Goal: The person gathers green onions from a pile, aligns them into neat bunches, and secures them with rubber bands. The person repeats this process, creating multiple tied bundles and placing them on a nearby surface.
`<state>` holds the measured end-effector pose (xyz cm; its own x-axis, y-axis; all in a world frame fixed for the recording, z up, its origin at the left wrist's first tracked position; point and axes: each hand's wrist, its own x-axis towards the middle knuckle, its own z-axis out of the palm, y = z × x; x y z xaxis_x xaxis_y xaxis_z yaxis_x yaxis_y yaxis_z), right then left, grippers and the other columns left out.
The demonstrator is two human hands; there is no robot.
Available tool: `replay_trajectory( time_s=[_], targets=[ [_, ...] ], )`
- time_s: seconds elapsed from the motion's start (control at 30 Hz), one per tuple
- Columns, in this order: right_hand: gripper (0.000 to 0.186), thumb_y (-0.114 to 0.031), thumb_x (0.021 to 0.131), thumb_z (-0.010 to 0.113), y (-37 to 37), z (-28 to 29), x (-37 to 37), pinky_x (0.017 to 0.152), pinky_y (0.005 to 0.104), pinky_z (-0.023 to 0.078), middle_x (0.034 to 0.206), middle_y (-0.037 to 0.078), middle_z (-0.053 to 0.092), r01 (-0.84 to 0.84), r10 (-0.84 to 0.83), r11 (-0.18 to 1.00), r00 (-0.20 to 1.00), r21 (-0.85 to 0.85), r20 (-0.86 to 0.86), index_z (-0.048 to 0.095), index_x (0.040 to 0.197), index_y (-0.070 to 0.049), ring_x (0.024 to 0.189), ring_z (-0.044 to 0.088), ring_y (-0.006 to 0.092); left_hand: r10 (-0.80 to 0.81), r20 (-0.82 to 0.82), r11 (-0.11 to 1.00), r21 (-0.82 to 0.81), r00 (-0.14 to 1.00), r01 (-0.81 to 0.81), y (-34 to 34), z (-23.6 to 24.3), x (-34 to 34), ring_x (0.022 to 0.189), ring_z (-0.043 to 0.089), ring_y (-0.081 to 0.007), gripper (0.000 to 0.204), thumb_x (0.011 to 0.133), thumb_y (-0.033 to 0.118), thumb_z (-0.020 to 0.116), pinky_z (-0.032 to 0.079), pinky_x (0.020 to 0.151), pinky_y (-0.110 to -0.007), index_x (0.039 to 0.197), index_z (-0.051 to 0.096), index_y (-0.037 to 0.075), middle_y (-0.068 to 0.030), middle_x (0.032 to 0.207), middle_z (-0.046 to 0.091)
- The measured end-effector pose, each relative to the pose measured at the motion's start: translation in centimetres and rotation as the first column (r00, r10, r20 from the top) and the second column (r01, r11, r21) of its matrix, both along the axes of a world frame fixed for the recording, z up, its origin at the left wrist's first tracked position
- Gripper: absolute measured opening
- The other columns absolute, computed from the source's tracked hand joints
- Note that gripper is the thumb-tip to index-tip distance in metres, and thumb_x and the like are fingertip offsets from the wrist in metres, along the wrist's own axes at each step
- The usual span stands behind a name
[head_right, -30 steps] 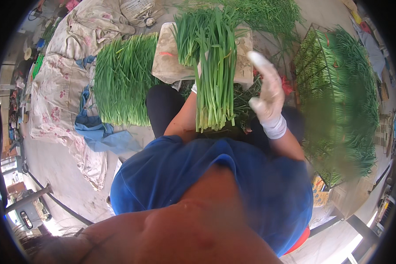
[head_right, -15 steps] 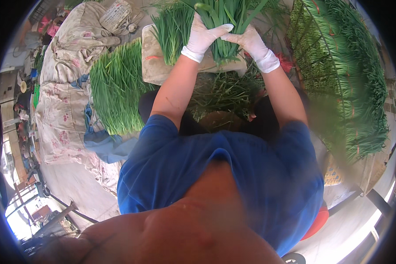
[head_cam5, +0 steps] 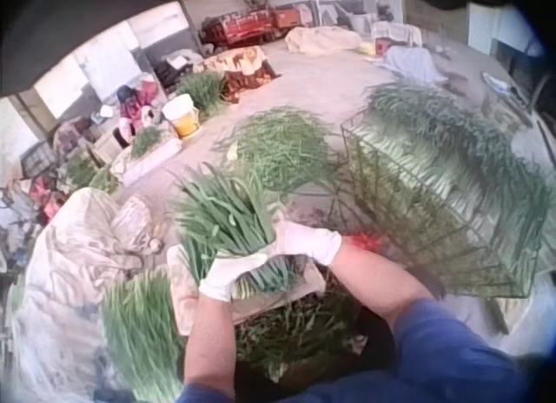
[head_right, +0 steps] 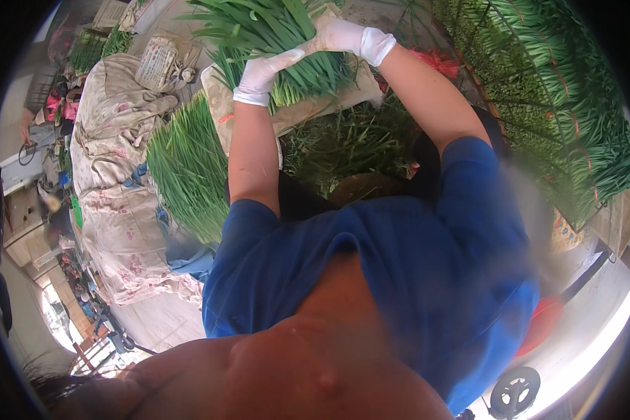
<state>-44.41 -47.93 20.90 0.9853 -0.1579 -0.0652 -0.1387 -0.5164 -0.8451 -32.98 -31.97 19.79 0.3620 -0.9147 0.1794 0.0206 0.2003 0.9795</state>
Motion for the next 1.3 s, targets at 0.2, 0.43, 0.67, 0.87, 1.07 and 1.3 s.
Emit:
replay_trajectory(
  time_s=[0.2,0.43,0.67,0.87,1.07,1.3],
  targets=[
    [0.061,-0.049,0.073,0.073,4.0,-3.7,2.6,0.084,0.0329,0.046,0.101,0.008,0.063,-0.32,0.32,0.918,0.947,0.235,0.037,0.06,0.112,-0.004,0.095,0.057,0.021,-0.053,-0.289,0.981,-0.196,0.956,-0.005,3.4,3.4,-3.3,0.104,0.058,-0.0295,0.063,0.062,0.012,0.069,0.047,0.094,-0.039,0.12,0.051,-0.004,-0.0127,0.105,0.063],
    [0.071,-0.064,0.072,0.065,9.5,2.0,1.0,0.063,0.0282,0.045,0.079,0.008,0.056,-0.358,0.404,0.912,0.868,0.201,-0.288,0.062,0.095,0.003,0.07,0.055,0.0173,0.025,-0.393,0.927,-0.335,0.919,-0.169,9.9,1.8,-4.1,0.102,0.056,-0.0281,0.08,0.068,0.011,0.063,0.044,0.095,-0.047,0.139,0.028,0.002,-0.0085,0.09,0.06],
    [0.036,-0.03,0.091,0.057,6.5,1.3,-5.0,0.097,0.0295,0.041,0.112,0.009,0.063,-0.098,-0.062,0.914,0.926,0.394,0.373,0.062,0.112,-0.002,0.105,0.058,0.018,0.008,-0.464,0.74,-0.592,0.886,-0.317,17.8,0.9,2.2,0.103,0.057,-0.0292,0.065,0.084,0.018,0.054,0.046,0.093,-0.044,0.142,0.027,0.013,-0.0096,0.105,0.061],
    [0.025,-0.02,0.086,0.063,13.5,-2.3,-6.2,0.098,0.0326,0.039,0.121,0.008,0.058,-0.101,0.023,0.981,0.908,0.166,0.418,0.066,0.104,-0.003,0.114,0.051,0.02,-0.005,-0.456,0.661,-0.669,0.89,-0.339,19.8,2.1,2.9,0.104,0.056,-0.0269,0.061,0.084,0.012,0.053,0.045,0.096,-0.042,0.141,0.03,0.009,-0.011,0.105,0.062],
    [0.026,-0.018,0.094,0.05,12.4,1.3,-9.3,0.098,0.0343,0.039,0.13,0.014,0.051,-0.267,-0.003,0.773,0.906,0.575,0.424,0.066,0.1,0.001,0.117,0.049,0.0207,-0.114,-0.48,0.565,-0.751,0.87,-0.341,22.4,1.4,4.5,0.103,0.057,-0.0251,0.056,0.087,0.009,0.048,0.046,0.094,-0.039,0.141,0.03,0.009,-0.0125,0.104,0.063],
    [0.018,-0.012,0.085,0.061,8.4,-4.4,-14.9,0.085,0.0321,0.047,0.11,0.013,0.062,-0.205,0.146,0.968,0.929,-0.143,-0.342,0.067,0.1,-0.003,0.101,0.059,0.019,-0.227,-0.423,0.422,-0.854,0.877,-0.303,24.2,3.5,2.7,0.107,0.052,-0.0183,0.054,0.088,0.009,0.05,0.041,0.1,-0.037,0.14,0.034,0.01,-0.0005,0.103,0.06]
  ],
)
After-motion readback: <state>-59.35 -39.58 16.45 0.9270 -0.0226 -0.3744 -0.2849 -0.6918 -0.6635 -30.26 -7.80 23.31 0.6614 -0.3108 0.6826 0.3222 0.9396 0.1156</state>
